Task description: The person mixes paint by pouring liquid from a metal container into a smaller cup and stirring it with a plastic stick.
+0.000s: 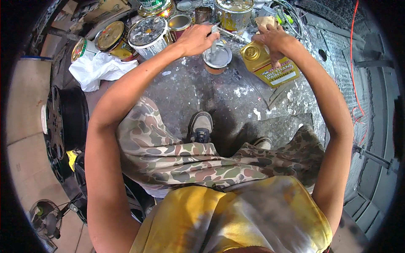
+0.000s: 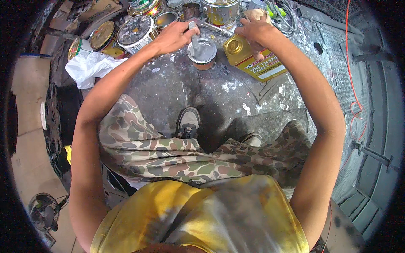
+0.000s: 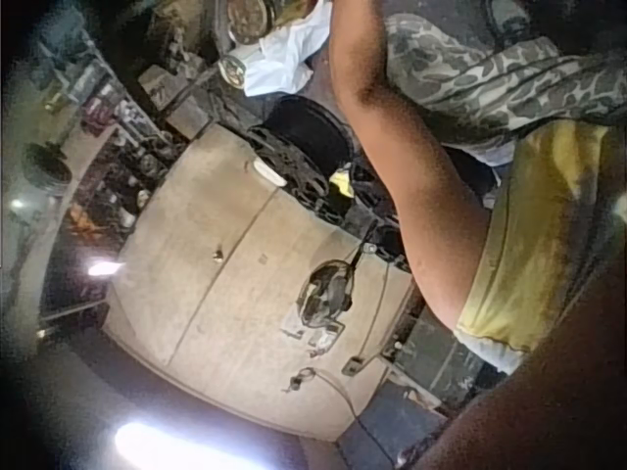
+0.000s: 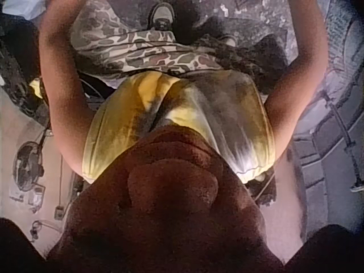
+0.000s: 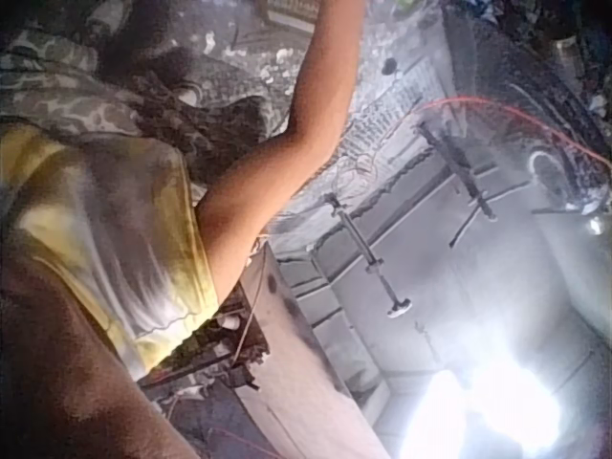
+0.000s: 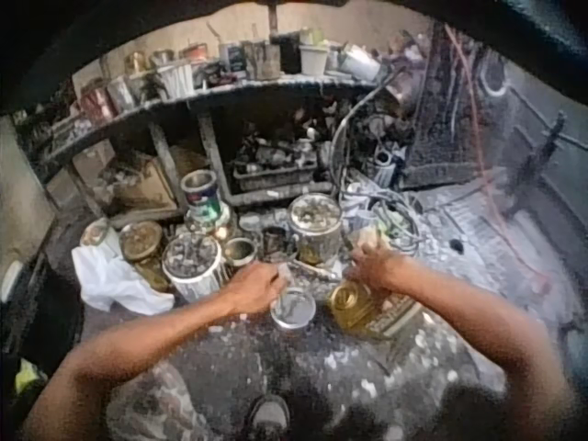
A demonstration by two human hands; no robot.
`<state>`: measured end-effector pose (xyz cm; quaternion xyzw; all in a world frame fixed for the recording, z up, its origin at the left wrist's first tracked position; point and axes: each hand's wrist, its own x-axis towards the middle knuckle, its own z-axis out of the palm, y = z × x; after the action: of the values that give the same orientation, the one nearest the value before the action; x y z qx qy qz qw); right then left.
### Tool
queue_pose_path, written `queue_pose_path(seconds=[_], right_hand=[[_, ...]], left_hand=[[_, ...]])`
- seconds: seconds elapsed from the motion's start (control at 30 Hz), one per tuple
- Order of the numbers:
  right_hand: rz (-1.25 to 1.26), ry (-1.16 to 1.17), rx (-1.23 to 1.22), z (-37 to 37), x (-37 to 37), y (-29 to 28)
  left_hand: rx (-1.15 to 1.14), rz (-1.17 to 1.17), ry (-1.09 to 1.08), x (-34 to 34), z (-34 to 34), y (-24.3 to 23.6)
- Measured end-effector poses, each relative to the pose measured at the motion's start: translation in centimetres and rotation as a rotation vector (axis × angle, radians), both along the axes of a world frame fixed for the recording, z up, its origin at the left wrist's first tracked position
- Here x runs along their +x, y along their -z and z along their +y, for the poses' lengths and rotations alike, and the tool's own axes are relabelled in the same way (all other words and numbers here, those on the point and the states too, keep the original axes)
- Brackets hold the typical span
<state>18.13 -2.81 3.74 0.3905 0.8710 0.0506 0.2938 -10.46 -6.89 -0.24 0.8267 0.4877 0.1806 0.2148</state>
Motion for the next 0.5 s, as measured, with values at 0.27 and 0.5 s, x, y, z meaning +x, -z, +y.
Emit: queue_pose_path(seconds=[0.27, 0.5], right_hand=[[0.053, -0.034, 0.010, 0.6, 1.3, 1.1], [0.053, -0.010, 0.017, 0.7, 1.5, 1.6]], left_hand=[[0.171, 0.165, -0.004, 1.0, -0.5, -0.3], [-0.078, -0.098, -0.004, 2.0, -0.9, -0.1]])
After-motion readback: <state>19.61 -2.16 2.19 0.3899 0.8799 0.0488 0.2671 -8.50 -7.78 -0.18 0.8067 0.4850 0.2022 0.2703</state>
